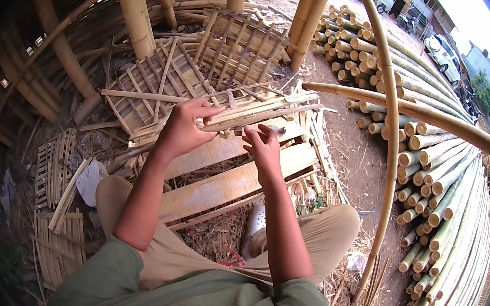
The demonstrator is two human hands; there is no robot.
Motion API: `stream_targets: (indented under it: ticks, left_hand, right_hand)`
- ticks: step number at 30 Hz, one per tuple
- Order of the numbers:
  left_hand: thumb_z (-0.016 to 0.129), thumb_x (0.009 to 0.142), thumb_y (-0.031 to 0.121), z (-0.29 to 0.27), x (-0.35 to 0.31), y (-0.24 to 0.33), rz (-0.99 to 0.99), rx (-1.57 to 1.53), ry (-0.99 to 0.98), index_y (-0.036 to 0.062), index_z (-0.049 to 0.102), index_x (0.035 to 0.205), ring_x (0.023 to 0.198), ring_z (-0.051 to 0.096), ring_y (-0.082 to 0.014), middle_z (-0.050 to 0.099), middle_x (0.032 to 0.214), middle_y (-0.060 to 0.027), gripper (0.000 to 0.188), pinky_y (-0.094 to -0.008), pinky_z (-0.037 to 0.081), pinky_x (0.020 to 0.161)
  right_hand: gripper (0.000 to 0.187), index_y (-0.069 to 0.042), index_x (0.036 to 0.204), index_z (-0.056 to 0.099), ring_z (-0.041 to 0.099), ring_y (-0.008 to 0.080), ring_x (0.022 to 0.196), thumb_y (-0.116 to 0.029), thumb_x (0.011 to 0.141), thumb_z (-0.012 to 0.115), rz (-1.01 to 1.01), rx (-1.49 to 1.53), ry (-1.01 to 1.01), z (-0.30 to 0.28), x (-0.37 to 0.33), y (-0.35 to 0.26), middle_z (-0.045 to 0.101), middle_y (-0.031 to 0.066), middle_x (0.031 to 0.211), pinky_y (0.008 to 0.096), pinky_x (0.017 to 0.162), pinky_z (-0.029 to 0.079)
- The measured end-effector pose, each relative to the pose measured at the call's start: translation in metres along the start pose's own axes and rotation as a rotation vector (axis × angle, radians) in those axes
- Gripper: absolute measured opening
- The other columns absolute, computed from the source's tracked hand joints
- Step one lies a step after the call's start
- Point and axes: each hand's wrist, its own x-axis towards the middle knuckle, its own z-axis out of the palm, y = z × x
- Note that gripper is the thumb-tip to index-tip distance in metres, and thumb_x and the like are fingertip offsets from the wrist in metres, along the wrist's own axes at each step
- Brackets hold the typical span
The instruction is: The person aligns bamboo strips on a wooden base and fastens them together by driving nails with a hammer.
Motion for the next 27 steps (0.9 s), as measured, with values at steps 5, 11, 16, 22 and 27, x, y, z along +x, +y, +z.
stream_targets:
  ticks: [5,11,16,22,27]
  left_hand:
    - [0.077,0.065,-0.004,0.004,-0.001,-0.002,0.012,-0.032,-0.004,0.0106,0.074,0.117,0.072,0.059,-0.0147,0.059,0.079,-0.0051,0.055,-0.0291,0.049,0.066]
    - [0.076,0.065,-0.004,0.008,-0.004,-0.002,0.009,-0.068,-0.032,0.0102,0.074,0.117,0.072,0.06,-0.0147,0.059,0.079,-0.0052,0.053,-0.0292,0.049,0.066]
    - [0.074,0.066,-0.007,0.007,-0.002,0.001,0.014,-0.038,-0.022,0.0068,0.074,0.114,0.072,0.061,-0.0169,0.061,0.081,-0.0076,0.05,-0.0303,0.05,0.068]
    - [0.074,0.067,-0.007,0.008,-0.003,0.0,-0.002,-0.071,-0.016,0.0064,0.074,0.114,0.072,0.061,-0.0174,0.062,0.081,-0.008,0.049,-0.0304,0.051,0.069]
    - [0.075,0.067,-0.005,0.014,-0.003,-0.003,0.012,-0.029,-0.031,0.0088,0.074,0.115,0.072,0.061,-0.0157,0.061,0.08,-0.0064,0.05,-0.0293,0.05,0.07]
  right_hand:
    - [0.051,0.01,0.138,0.039,0.067,0.0287,0.107,-0.014,0.097,0.059,0.073,0.288,-0.212,0.006,0.005,0.002,0.059,0.0222,0.127,0.0398,0.095,0.057]
    - [0.034,0.008,0.128,0.05,0.068,0.0242,0.104,-0.009,0.098,0.048,0.052,0.257,-0.164,0.027,-0.005,-0.004,0.065,0.0156,0.116,0.0382,0.093,0.058]
    - [0.03,0.007,0.122,0.056,0.069,0.0199,0.097,-0.009,0.097,0.055,0.03,0.052,-0.052,0.032,-0.004,-0.004,0.069,0.0135,0.111,0.0337,0.087,0.058]
    - [0.029,0.006,0.12,0.058,0.068,0.0175,0.096,-0.004,0.093,0.061,-0.107,0.004,-0.01,0.024,-0.003,0.001,0.069,0.0123,0.109,0.0305,0.086,0.058]
    - [0.071,0.008,0.143,0.031,0.068,0.0235,0.102,-0.003,0.086,0.07,-0.17,-0.011,0.073,0.021,0.003,0.007,0.062,0.0223,0.124,0.0307,0.084,0.057]
